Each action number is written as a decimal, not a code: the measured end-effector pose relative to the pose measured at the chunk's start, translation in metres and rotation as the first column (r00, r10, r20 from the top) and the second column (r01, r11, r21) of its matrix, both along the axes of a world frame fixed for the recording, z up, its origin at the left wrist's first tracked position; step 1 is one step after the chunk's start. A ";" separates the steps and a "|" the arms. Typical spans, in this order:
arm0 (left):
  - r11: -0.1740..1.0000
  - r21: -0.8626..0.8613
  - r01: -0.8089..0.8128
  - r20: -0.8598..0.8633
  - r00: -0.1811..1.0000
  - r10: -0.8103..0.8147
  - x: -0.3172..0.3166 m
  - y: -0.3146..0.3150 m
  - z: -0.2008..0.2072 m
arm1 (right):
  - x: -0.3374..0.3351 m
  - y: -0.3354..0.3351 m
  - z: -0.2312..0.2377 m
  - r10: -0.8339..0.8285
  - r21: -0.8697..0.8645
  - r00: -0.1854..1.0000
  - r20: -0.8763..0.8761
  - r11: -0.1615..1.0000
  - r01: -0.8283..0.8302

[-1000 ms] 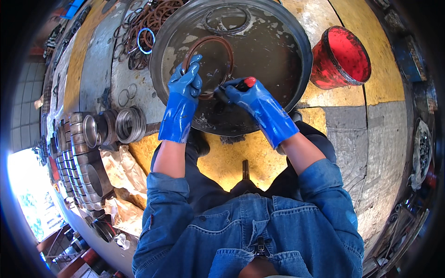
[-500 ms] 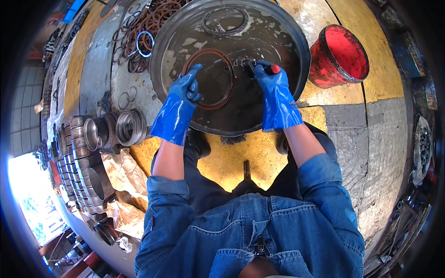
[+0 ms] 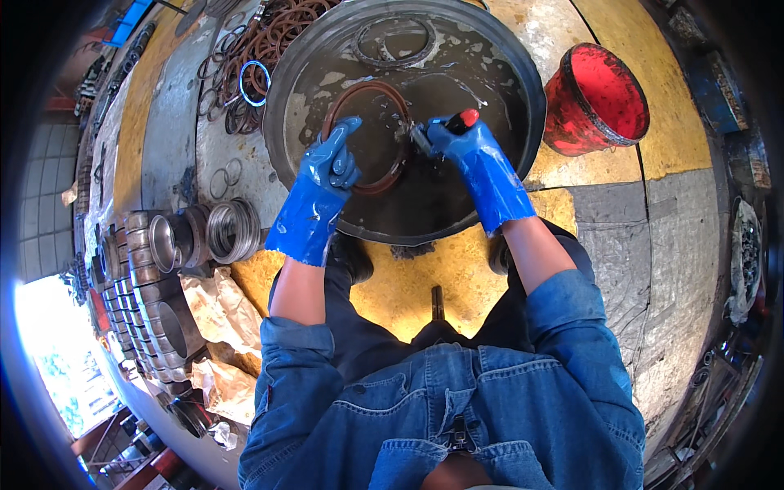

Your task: The person cleans metal rings using a brush inside a large container of liquid.

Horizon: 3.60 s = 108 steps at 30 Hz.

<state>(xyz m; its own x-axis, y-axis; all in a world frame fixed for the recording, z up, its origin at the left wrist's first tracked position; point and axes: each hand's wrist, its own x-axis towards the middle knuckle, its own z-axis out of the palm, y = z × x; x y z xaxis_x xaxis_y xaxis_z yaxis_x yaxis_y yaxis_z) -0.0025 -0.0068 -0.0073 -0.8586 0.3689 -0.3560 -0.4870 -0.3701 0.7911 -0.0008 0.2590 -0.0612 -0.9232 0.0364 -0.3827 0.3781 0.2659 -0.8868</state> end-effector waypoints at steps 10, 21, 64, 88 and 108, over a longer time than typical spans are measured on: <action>0.988 -0.089 -0.129 -0.082 0.989 0.122 -0.008 -0.008 -0.002 | 0.052 -0.037 0.021 0.063 -0.294 0.996 0.058 0.955 -0.043; 0.994 0.106 -0.016 -0.052 0.998 0.021 -0.005 0.009 0.017 | 0.043 -0.039 0.028 0.179 0.034 0.964 -0.197 0.984 -0.176; -0.043 -0.946 -0.322 -0.098 0.410 -0.907 0.033 0.068 -0.001 | 0.029 0.049 0.063 -0.570 -0.404 0.755 -0.324 0.805 0.434; 0.033 -0.790 -0.612 -0.494 0.604 -0.625 -0.156 0.039 0.102 | 0.016 0.067 0.052 -0.562 -0.420 0.798 -0.219 0.792 0.443; 0.566 -0.822 -0.058 -0.112 0.992 -0.060 -0.221 0.102 -0.078 | 0.024 0.028 0.050 -0.471 -0.234 0.879 -0.080 0.866 0.442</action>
<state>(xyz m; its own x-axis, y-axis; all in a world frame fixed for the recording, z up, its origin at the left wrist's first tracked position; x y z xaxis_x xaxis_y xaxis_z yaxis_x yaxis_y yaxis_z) -0.2235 0.0955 -0.0852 -0.9133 -0.0318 -0.4061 -0.3722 0.4702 0.8002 0.0229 0.2872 -0.0107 -0.8639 0.4008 -0.3051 0.2903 -0.0989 -0.9518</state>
